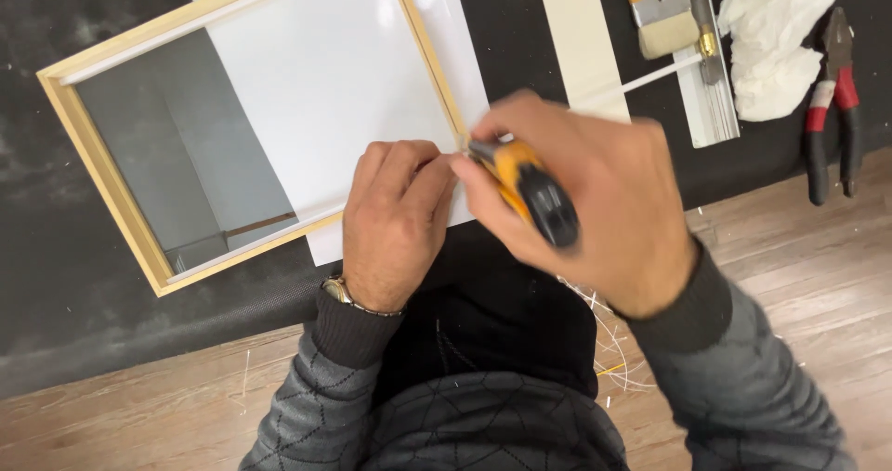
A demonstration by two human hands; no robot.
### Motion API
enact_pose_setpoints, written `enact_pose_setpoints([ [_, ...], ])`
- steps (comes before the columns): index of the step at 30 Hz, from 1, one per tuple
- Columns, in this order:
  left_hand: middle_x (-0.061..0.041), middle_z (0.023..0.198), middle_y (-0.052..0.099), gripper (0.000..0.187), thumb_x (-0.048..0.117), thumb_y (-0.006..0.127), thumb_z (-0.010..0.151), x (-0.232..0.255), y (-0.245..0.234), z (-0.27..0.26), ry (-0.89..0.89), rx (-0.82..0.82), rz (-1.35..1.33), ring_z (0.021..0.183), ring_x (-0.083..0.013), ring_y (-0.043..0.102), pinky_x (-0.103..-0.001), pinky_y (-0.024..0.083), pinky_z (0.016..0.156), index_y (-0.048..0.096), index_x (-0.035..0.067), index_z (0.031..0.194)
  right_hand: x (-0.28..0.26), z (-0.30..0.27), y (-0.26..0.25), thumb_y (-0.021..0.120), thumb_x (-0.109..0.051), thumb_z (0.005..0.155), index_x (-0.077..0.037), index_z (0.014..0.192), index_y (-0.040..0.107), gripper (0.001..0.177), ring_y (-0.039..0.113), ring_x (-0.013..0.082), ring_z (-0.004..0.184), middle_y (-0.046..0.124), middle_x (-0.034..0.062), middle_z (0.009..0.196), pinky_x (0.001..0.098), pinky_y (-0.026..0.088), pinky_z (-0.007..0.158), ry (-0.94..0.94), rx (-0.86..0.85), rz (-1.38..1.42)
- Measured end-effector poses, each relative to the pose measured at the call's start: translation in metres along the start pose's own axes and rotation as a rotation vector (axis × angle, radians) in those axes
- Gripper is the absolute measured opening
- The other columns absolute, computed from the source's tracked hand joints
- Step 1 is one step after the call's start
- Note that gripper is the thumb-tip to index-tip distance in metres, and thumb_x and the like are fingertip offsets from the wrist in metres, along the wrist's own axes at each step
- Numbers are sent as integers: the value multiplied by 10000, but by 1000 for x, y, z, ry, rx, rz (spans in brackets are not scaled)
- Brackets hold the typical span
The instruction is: The recorder is cleaning a picture frame and cutting white plastic strips to fit as spacers inside the frame.
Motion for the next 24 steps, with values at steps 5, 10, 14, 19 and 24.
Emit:
enact_pose_setpoints([
  [5, -64, 1029, 635, 212, 9, 799, 870, -1, 1, 0, -3, -1, 10, 951, -264, 592, -368, 508, 816, 722, 20, 1067, -4, -43, 13, 829, -125, 905, -3, 1110, 640, 305, 733, 248, 781, 719, 128, 939, 314, 569, 666, -52, 141, -10],
  [10, -68, 1032, 642, 209, 6, 802, 880, 1, 1, 1, 4, -18, 12, 962, -265, 597, -367, 513, 820, 724, 19, 1073, 2, -62, 25, 877, -143, 862, 25, 1132, 666, 381, 706, 246, 720, 700, 121, 868, 328, 547, 621, 12, 144, -15],
  [14, -70, 1038, 648, 212, 6, 814, 884, 4, 0, 3, -5, -20, 26, 952, -264, 595, -366, 512, 809, 725, 18, 1076, 8, -71, 34, 866, -140, 872, 1, 1129, 664, 356, 703, 261, 753, 706, 128, 902, 340, 553, 635, -39, 179, -30],
  [19, -72, 1041, 650, 218, 4, 822, 881, 4, 1, 4, -10, -28, 34, 951, -264, 596, -364, 511, 805, 724, 18, 1076, 16, -80, 44, 873, -132, 860, -11, 1164, 682, 379, 676, 242, 720, 688, 109, 885, 333, 537, 596, -86, 181, -26],
  [24, -72, 1040, 650, 224, 0, 822, 878, 4, 0, 5, -27, -43, 40, 949, -262, 597, -363, 515, 803, 724, 20, 1078, 19, -84, 50, 887, -118, 846, -8, 1167, 680, 398, 677, 222, 715, 692, 105, 896, 314, 538, 591, -70, 195, -3],
])
Point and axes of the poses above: each hand's wrist, its own z-axis towards the middle knuckle, its own y-axis out of the palm, x = y × z, the point moved 2 cm from there along z, towards the middle knuckle
